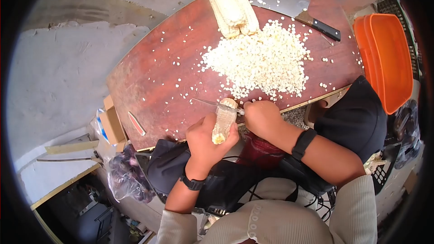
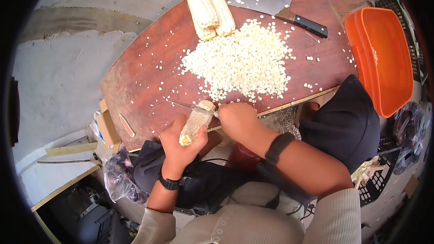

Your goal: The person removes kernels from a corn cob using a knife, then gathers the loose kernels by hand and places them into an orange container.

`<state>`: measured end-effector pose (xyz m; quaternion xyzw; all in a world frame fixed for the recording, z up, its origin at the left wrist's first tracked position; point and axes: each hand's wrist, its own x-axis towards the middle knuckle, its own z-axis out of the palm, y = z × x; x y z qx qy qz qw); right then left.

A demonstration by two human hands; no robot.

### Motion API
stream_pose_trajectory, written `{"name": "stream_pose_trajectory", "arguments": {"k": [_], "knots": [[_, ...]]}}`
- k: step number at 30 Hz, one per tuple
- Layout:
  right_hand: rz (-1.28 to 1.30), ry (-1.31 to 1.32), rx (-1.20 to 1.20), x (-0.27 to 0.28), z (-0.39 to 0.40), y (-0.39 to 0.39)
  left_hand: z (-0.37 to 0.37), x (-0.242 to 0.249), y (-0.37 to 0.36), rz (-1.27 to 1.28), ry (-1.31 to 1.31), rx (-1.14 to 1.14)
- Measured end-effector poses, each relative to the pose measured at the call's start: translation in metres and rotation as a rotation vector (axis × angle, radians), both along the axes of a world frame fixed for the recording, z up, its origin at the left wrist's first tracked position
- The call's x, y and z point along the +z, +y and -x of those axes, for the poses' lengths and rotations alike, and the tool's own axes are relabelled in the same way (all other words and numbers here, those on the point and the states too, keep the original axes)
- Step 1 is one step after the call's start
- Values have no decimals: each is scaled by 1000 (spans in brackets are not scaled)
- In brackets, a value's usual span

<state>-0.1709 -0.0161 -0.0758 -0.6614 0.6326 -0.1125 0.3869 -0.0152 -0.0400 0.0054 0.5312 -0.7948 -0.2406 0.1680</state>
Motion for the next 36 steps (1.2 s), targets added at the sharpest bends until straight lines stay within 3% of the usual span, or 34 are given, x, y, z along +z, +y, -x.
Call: {"name": "stream_pose_trajectory", "arguments": {"k": [4, 7, 10, 17, 20, 26, 36], "knots": [[-2, -1, 22, -2, -4, -7, 4, 3, 2, 59, -69, -44], [-133, -41, -30, 0, -6, -12, -4, -4, 2, 13, 62, 57], [-257, -233, -37, 9, 2, -21, -14, -6, 5, -28, 118, 102], [95, -376, -290, 9, 6, -5, -46, -29, 10, -262, 419, 324], [383, -219, -185, 17, 4, 11, -52, -33, 12, -235, 403, 300], [242, 29, -13, 12, 2, 46, -41, -19, 8, -409, 501, 426], [152, 41, -5, -6, 12, 34, -25, -16, 2, -288, 328, 349]]}}
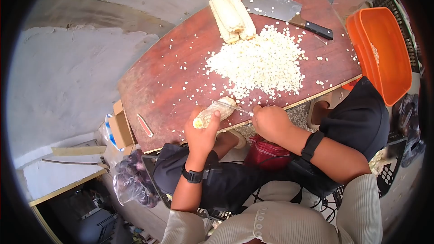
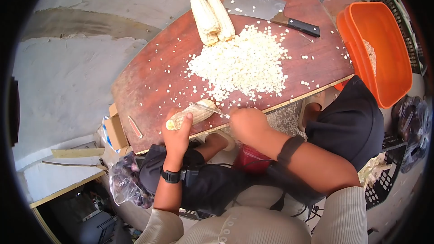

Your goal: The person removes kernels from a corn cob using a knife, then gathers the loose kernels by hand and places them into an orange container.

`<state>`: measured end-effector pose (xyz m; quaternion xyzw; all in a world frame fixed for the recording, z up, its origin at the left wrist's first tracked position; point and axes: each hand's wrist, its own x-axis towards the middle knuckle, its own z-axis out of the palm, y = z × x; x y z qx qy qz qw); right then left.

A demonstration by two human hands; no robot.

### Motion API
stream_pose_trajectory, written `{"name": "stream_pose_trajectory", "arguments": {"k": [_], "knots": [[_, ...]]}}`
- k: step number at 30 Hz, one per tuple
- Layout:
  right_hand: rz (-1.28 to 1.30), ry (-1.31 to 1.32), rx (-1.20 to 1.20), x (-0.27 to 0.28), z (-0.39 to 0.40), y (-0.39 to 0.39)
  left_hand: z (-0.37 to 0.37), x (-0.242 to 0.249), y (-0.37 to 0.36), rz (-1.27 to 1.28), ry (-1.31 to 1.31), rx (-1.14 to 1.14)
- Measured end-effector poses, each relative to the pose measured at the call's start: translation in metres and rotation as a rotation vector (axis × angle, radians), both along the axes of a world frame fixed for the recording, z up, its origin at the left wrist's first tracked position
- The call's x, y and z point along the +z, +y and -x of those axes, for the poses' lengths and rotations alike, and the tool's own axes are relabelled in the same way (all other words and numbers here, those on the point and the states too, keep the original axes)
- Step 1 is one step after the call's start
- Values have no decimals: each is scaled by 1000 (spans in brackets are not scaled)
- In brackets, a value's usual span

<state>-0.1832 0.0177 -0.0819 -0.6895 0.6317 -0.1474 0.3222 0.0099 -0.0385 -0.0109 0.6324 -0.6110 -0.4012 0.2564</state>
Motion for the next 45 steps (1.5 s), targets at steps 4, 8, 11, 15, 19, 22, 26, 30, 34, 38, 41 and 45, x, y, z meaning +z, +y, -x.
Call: {"name": "stream_pose_trajectory", "arguments": {"k": [4, 8, 11, 15, 19, 22, 26, 30, 34, 38, 41, 45], "knots": [[-65, -14, 3, -5, 0, -12, -1, -1, -2, -9, -32, -13], [-201, 18, 77, 5, -3, -29, 2, 1, -8, -97, 65, 41], [-147, 55, 30, 7, -13, -34, 0, 6, -11, -124, 52, 16], [-109, 71, 50, 7, -18, -42, -1, 7, -14, -136, 48, -11], [-98, 30, 64, 5, -26, -54, 4, 12, -12, -36, -63, -120], [-117, 1, 35, 5, -27, -56, 1, 9, -11, -74, -33, -108], [-175, -68, 9, -6, -29, -57, -10, -1, -4, -60, 86, -55], [-278, -309, -80, 4, -16, -58, -18, -13, 6, 14, 83, -54], [-6, -242, -181, -3, -15, -45, -24, -13, 11, -11, 148, -35], [142, -143, -87, 24, -9, -25, -25, -10, 12, -41, 178, -3], [160, -73, -31, 20, -9, -6, -19, -3, 12, -50, 194, 9], [60, -24, -20, 10, -9, 10, -13, -3, 9, -93, 210, 83]]}}
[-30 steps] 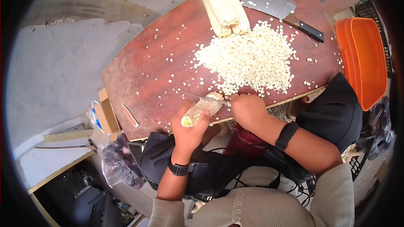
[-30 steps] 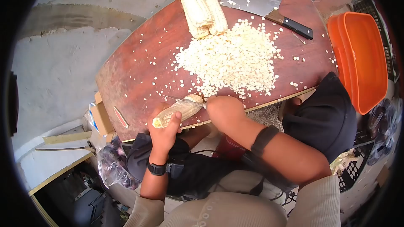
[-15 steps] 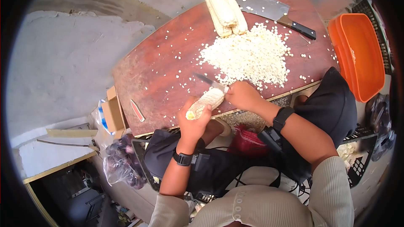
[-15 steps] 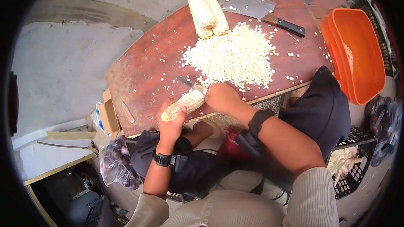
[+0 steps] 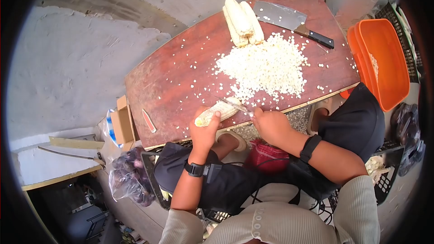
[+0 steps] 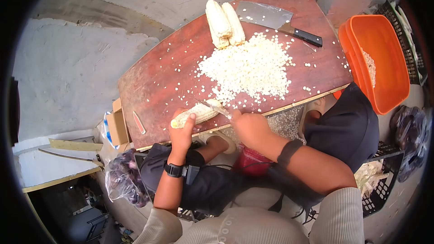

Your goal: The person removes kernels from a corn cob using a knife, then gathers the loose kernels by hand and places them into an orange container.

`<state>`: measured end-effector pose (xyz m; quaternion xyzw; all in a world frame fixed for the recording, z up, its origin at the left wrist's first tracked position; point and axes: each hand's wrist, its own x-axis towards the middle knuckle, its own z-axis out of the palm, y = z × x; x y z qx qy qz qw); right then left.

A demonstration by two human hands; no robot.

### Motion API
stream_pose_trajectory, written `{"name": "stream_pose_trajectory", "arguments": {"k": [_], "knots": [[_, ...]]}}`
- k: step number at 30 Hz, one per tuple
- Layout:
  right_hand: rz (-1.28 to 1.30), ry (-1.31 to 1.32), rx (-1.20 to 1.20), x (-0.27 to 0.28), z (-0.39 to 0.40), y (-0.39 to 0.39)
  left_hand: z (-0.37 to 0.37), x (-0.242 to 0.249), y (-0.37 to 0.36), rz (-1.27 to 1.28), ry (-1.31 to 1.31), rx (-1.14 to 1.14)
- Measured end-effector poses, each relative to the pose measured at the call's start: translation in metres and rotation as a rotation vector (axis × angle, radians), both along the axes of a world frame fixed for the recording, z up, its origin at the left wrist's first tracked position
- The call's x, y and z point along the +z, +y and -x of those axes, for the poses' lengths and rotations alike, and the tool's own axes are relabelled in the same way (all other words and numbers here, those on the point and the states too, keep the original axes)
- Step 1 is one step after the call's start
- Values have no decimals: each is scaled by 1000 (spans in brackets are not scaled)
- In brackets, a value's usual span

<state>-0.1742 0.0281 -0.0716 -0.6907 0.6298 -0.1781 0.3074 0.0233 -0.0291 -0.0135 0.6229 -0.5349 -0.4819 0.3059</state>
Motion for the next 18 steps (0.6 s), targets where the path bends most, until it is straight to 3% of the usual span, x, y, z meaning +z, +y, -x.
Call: {"name": "stream_pose_trajectory", "arguments": {"k": [9, 15, 18], "knots": [[-32, 9, -2, -16, 7, -19, 1, -8, -8, 95, -146, -59], [-337, 85, 86, 4, -1, -48, -2, -7, -16, 26, -130, -52], [-332, 89, 86, -1, -4, -52, 1, 0, -20, 67, -177, -132]]}}
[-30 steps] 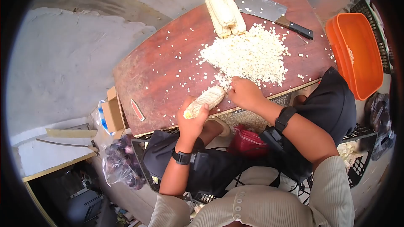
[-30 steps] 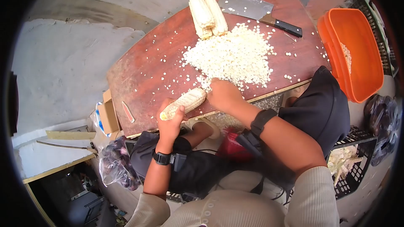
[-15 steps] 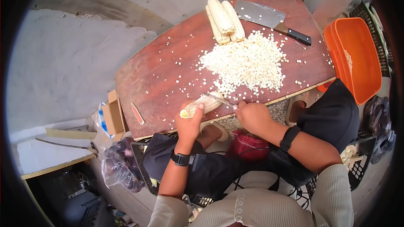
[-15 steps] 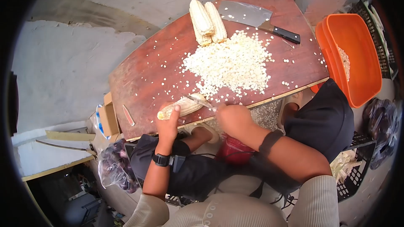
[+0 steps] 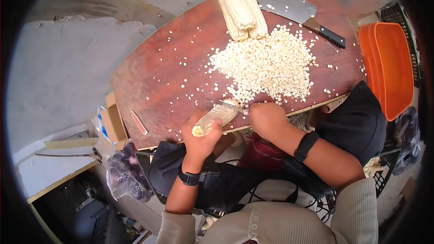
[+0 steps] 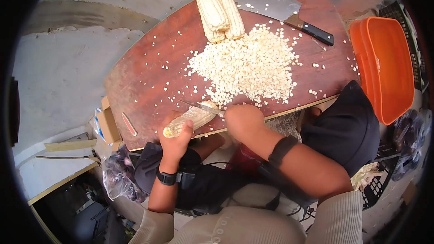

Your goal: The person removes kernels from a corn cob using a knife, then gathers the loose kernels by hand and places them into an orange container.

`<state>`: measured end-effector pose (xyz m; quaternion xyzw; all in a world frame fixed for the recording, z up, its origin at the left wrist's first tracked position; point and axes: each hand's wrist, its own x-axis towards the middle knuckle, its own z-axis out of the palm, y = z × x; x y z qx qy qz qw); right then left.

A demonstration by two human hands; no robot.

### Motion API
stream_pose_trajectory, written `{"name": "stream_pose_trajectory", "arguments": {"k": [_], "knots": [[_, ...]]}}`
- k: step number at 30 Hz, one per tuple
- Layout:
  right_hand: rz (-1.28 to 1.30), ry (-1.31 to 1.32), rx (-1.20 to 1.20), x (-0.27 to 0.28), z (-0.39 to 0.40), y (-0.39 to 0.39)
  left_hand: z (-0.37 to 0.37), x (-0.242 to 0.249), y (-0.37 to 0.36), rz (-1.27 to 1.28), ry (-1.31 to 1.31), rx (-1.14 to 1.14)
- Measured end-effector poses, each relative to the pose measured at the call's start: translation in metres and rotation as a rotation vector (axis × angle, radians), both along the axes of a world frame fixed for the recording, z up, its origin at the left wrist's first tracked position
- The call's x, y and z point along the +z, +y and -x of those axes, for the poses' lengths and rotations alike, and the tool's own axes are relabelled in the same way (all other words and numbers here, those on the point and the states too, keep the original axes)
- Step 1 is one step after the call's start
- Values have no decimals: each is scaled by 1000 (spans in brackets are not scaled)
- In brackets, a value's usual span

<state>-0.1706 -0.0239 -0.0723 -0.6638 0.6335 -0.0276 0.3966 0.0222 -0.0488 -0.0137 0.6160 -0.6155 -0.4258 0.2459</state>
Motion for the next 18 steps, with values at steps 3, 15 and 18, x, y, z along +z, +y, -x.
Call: {"name": "stream_pose_trajectory", "arguments": {"k": [3, 15, 18], "knots": [[18, -19, 8, 3, -6, -9, 9, 7, -3, 125, -69, -122], [8, -370, -146, -17, 2, -19, -19, -15, 17, -8, 162, 53], [137, -390, -233, -4, 3, -1, -21, -18, 22, -32, 263, 109]]}}
